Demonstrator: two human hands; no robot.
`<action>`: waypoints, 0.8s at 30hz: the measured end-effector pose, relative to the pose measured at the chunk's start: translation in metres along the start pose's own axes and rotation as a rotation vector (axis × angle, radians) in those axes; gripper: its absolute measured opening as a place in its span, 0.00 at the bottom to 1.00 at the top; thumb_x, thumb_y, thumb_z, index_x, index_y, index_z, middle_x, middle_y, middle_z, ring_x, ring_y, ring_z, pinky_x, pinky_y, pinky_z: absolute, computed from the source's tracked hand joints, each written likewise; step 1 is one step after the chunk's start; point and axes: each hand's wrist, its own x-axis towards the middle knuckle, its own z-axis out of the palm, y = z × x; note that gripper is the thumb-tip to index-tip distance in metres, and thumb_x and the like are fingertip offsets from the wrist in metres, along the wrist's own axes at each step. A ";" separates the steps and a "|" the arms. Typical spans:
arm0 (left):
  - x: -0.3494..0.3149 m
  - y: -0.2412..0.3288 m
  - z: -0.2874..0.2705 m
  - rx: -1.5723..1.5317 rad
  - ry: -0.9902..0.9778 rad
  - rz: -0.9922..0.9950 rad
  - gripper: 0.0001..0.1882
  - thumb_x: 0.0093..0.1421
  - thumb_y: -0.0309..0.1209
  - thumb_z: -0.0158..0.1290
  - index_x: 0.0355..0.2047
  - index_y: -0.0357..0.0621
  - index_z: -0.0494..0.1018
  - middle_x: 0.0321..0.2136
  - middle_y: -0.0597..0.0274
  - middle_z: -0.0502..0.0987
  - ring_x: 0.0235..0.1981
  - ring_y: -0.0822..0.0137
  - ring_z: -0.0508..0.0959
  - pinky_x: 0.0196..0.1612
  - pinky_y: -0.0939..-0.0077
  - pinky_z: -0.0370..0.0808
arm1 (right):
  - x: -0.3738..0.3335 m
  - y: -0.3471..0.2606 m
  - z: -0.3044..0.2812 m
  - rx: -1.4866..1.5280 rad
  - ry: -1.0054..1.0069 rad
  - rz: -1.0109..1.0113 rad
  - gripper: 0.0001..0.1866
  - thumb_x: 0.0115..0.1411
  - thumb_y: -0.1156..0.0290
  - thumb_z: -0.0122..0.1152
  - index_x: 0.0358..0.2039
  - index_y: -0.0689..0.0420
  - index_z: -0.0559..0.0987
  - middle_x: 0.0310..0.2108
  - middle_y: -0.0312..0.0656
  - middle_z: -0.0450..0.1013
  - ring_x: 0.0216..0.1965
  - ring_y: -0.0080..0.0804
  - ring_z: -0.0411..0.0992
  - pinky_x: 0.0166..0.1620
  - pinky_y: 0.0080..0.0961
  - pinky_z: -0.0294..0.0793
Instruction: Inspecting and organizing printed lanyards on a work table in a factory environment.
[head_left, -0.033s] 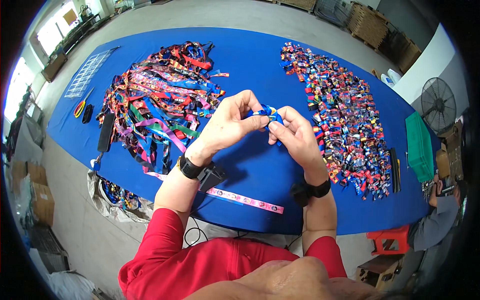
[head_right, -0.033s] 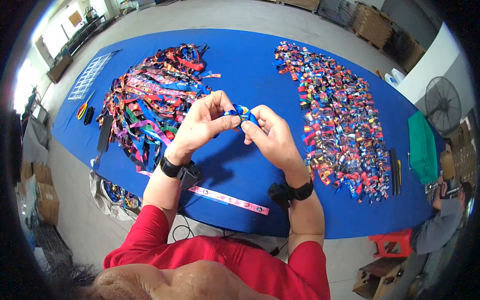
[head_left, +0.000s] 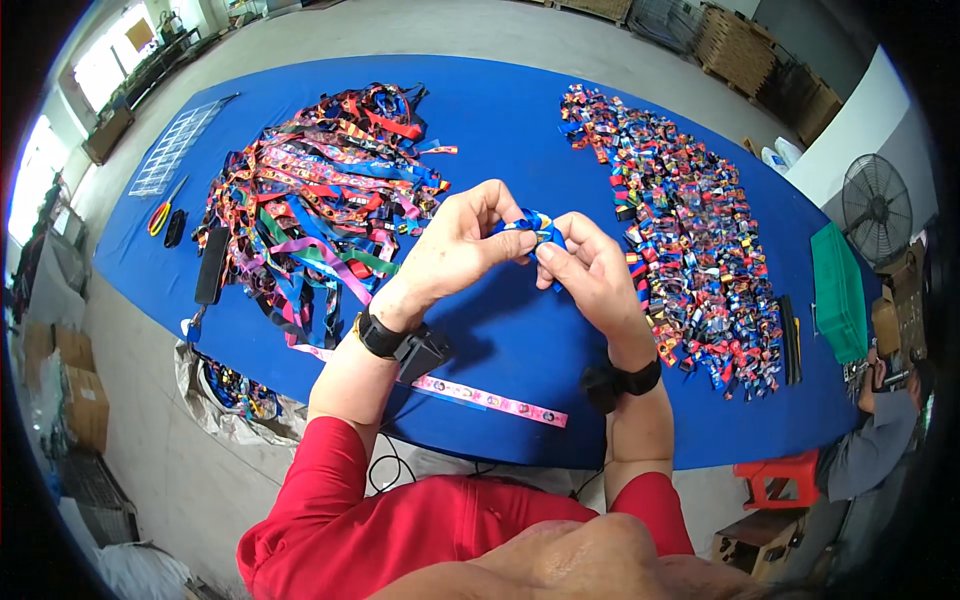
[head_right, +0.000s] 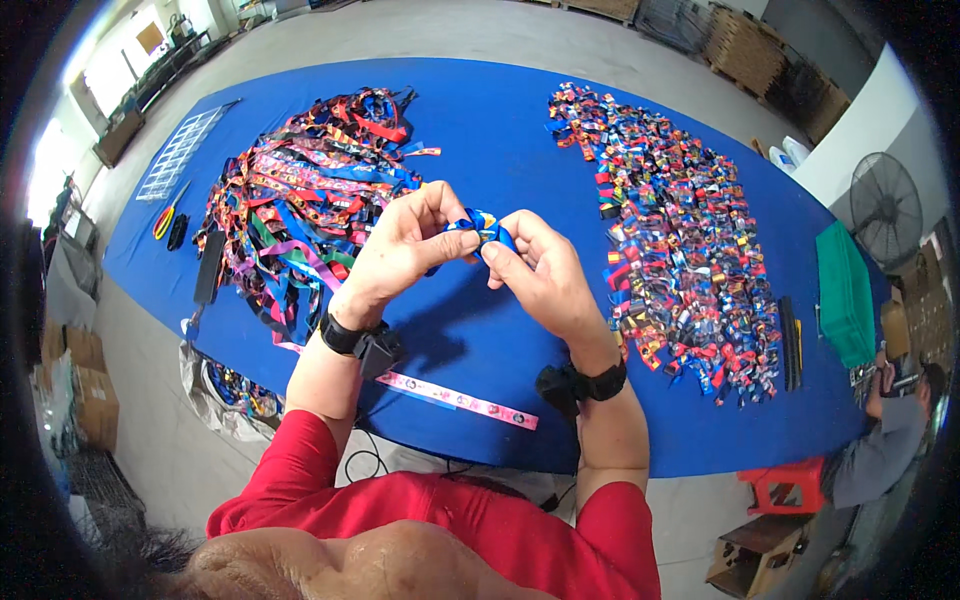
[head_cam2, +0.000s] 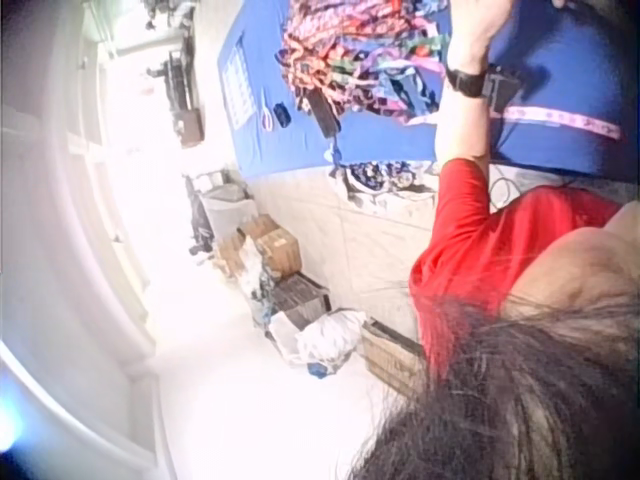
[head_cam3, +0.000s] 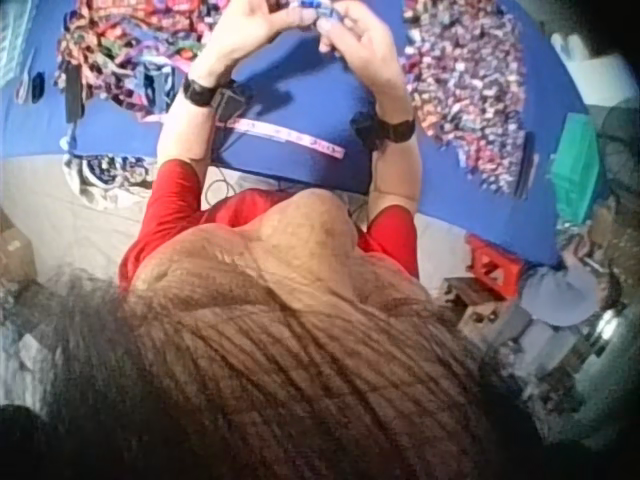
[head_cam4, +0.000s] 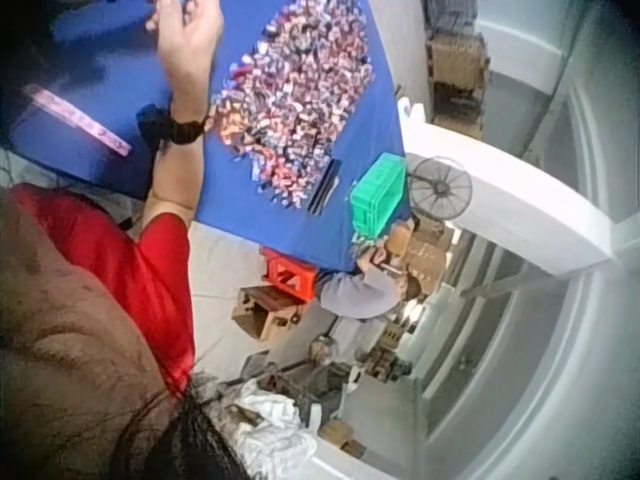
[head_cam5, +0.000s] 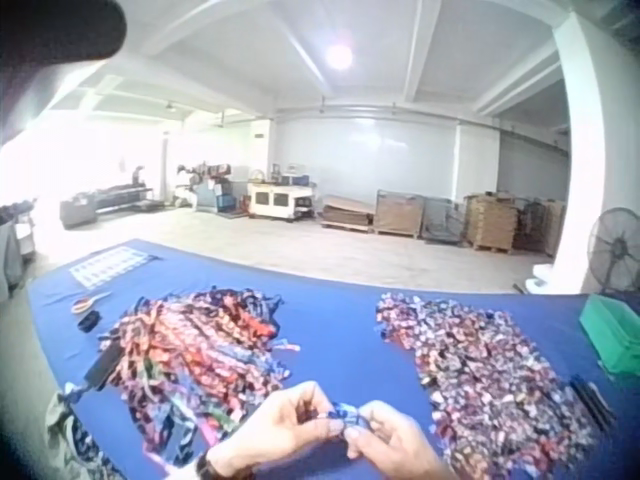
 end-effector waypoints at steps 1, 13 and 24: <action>0.000 0.000 -0.001 0.001 -0.002 -0.001 0.08 0.59 0.23 0.58 0.31 0.39 0.68 0.27 0.66 0.75 0.29 0.77 0.74 0.34 0.82 0.72 | 0.000 0.000 0.000 0.001 0.002 -0.001 0.07 0.65 0.71 0.56 0.39 0.60 0.72 0.31 0.34 0.72 0.30 0.16 0.69 0.35 0.16 0.71; 0.001 -0.004 -0.001 0.078 -0.042 0.030 0.09 0.60 0.25 0.59 0.31 0.39 0.68 0.27 0.66 0.75 0.29 0.78 0.73 0.33 0.82 0.72 | 0.002 0.010 0.004 -0.200 0.129 -0.087 0.05 0.64 0.73 0.56 0.36 0.60 0.72 0.29 0.33 0.73 0.30 0.14 0.69 0.32 0.15 0.72; 0.001 -0.005 -0.004 0.150 0.026 0.036 0.09 0.57 0.25 0.61 0.29 0.40 0.70 0.26 0.69 0.74 0.28 0.82 0.70 0.30 0.85 0.68 | 0.001 0.004 0.007 -0.244 0.135 -0.106 0.04 0.63 0.75 0.57 0.35 0.61 0.72 0.25 0.32 0.71 0.27 0.14 0.69 0.31 0.17 0.71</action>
